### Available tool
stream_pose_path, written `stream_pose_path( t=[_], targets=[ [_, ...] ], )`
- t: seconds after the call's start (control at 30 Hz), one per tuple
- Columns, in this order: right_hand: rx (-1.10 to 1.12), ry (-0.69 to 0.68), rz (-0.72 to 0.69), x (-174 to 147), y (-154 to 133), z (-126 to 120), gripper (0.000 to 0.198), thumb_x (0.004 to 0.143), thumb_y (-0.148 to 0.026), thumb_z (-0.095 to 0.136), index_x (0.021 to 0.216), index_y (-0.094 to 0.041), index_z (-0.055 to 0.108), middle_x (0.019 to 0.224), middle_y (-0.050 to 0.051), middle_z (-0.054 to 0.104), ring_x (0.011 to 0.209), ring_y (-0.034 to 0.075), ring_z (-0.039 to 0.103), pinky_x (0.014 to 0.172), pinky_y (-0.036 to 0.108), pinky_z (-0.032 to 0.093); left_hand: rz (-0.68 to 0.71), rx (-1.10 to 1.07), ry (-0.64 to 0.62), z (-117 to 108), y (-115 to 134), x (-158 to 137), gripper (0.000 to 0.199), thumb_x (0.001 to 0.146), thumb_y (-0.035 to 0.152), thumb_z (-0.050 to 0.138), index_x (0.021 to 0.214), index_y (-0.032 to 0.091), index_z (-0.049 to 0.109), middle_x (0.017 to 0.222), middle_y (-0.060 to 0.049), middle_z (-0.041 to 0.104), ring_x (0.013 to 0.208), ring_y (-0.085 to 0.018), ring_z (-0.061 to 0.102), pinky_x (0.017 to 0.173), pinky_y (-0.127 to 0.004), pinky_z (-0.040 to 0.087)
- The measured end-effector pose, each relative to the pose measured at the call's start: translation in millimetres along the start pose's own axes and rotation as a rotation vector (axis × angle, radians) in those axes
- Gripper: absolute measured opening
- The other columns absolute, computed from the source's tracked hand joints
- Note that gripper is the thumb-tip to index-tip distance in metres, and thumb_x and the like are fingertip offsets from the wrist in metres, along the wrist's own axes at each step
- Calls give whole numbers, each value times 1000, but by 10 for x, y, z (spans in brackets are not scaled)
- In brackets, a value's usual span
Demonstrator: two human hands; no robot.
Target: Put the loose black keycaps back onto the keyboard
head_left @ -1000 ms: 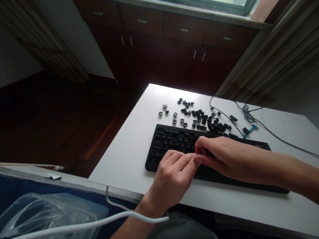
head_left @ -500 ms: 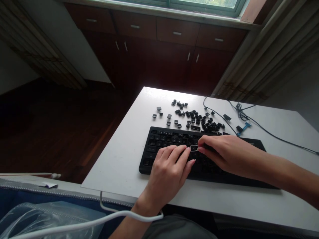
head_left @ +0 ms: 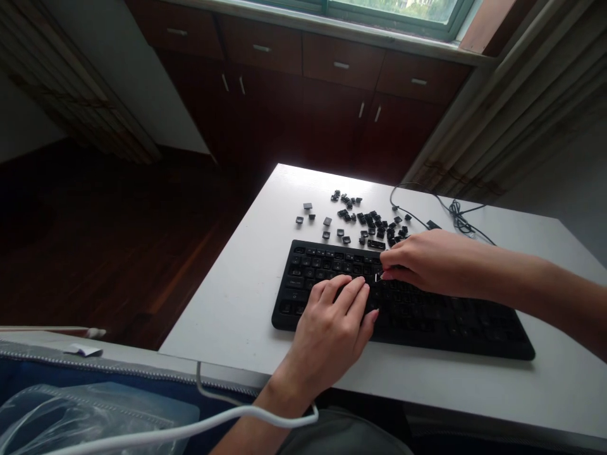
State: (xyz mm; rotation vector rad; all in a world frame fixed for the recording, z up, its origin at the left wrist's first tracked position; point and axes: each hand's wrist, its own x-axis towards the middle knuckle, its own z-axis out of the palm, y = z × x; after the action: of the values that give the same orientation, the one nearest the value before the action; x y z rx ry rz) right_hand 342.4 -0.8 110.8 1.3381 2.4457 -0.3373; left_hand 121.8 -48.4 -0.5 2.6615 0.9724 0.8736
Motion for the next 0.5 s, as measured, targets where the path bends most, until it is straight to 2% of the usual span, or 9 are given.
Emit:
stream_pose_path(
  t=[0.13, 0.33, 0.5],
  targets=[
    [9, -65, 11, 103, -1, -63, 25, 97, -40, 49, 84, -24, 64, 70, 1, 66, 57, 15, 56, 52, 26, 24, 2, -16, -2, 2, -2, -13, 39, 98, 28, 54, 134, 12, 59, 136, -7, 62, 124, -28, 53, 102, -45, 46],
    [-12, -124, 36, 251, -81, -156, 23, 95, -39, 52, 91, -25, 70, 75, 2, 68, 59, 15, 56, 53, 27, 26, -4, -34, 4, 15, -10, -25, 39, 98, 28, 52, 132, 11, 59, 137, -7, 62, 125, -28, 51, 104, -45, 44],
    [35, -309, 85, 437, -180, -358, 21, 92, -38, 58, 92, -23, 74, 76, 2, 70, 57, 13, 55, 52, 26, 31, -11, -40, -5, 18, -9, -27, 39, 99, 28, 51, 133, 11, 58, 136, -8, 62, 126, -27, 51, 105, -44, 44]
  ],
)
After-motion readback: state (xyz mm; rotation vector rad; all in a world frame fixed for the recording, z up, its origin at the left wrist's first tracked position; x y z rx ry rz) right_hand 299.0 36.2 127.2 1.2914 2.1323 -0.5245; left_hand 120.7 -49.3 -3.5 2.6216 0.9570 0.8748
